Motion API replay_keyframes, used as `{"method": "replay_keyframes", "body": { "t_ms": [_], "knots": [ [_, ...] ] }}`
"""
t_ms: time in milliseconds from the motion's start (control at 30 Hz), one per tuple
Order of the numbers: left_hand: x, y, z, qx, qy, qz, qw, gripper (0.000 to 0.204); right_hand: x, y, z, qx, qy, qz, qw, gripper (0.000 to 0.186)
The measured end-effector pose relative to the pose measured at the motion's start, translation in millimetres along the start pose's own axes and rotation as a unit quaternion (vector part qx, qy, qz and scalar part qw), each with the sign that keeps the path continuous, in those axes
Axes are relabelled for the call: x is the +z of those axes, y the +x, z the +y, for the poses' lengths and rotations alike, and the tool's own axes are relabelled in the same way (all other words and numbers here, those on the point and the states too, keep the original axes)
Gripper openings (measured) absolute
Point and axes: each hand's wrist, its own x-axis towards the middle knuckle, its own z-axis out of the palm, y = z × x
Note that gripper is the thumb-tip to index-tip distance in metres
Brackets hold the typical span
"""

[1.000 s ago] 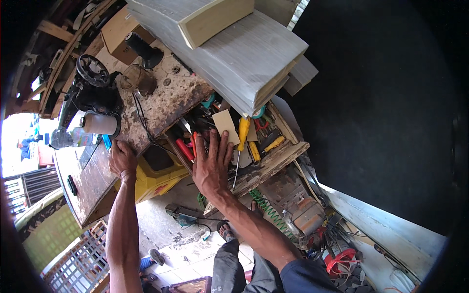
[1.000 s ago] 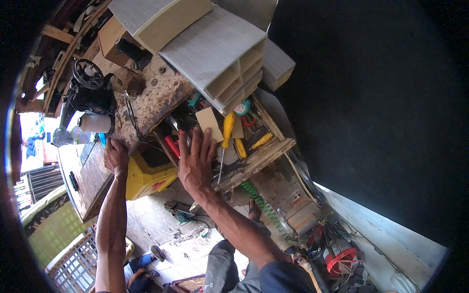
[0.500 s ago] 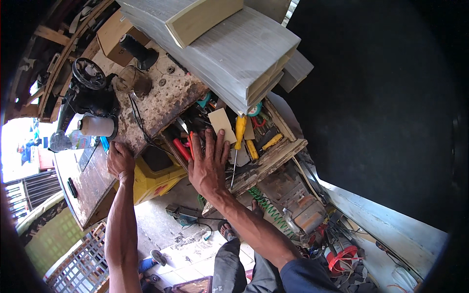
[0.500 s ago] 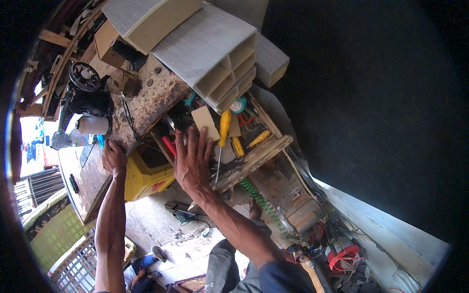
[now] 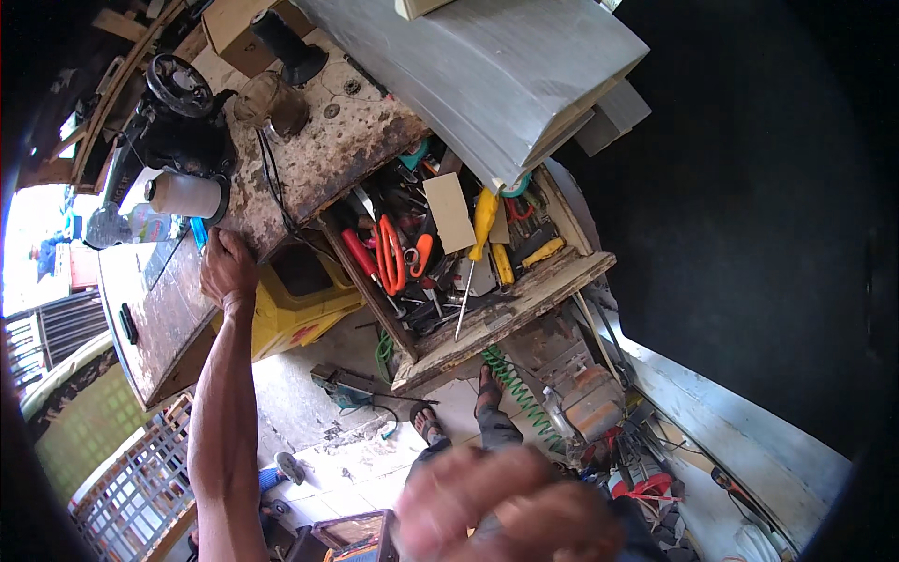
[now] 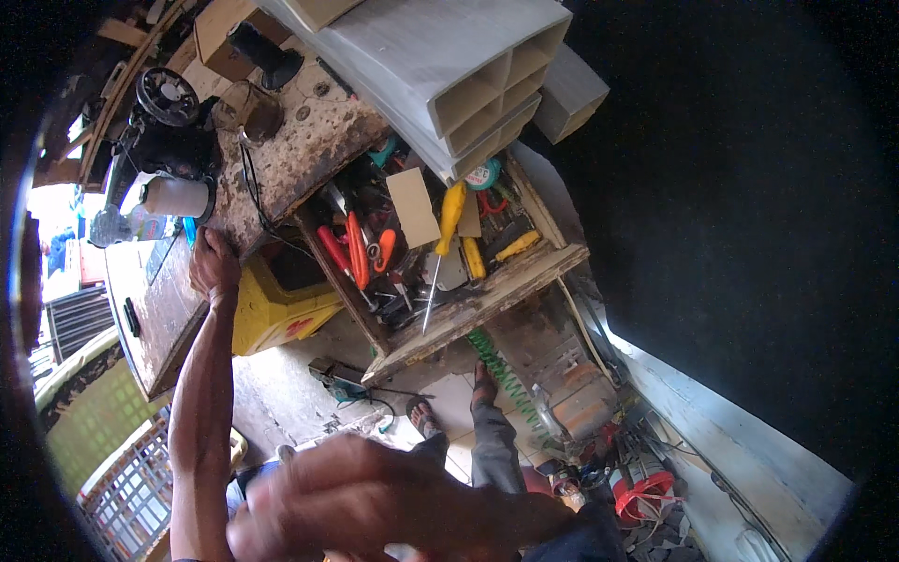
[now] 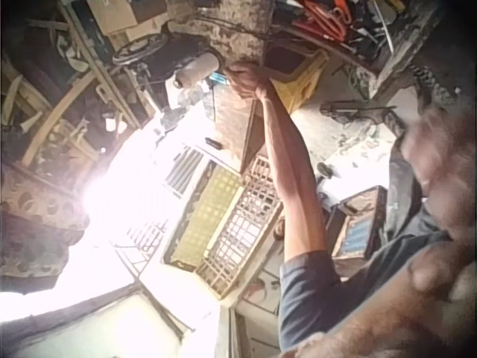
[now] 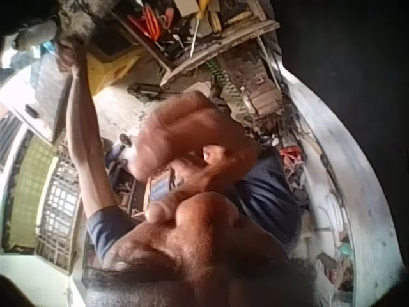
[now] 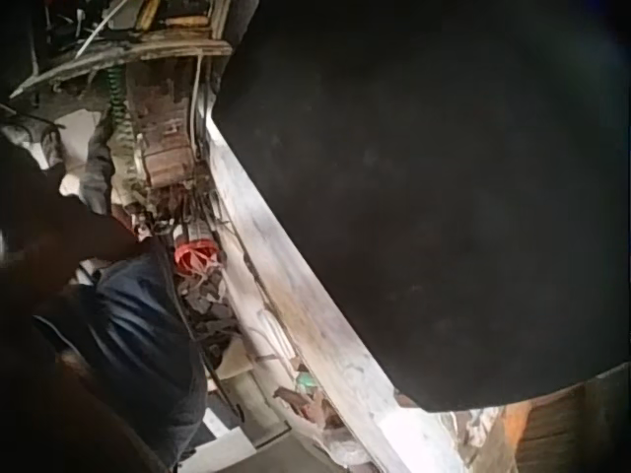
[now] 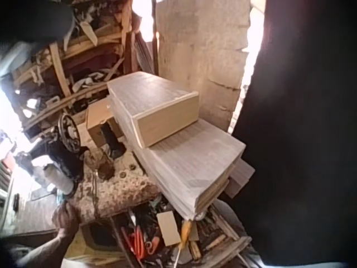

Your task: The person removes screws from a metal plate on an electric planer using a T-handle wrench, sets a small component aside, and then searches through a drawer containing various hand tools.

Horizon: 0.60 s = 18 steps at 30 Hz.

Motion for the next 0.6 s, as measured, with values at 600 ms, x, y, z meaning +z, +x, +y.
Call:
{"method": "replay_keyframes", "body": {
  "t_ms": [600],
  "knots": [
    [-28, 4, 3, -0.01, -0.019, -0.031, 0.999, 0.029, -178, -67, 172, -0.088, -0.699, -0.215, 0.677, 0.031]
  ]
}}
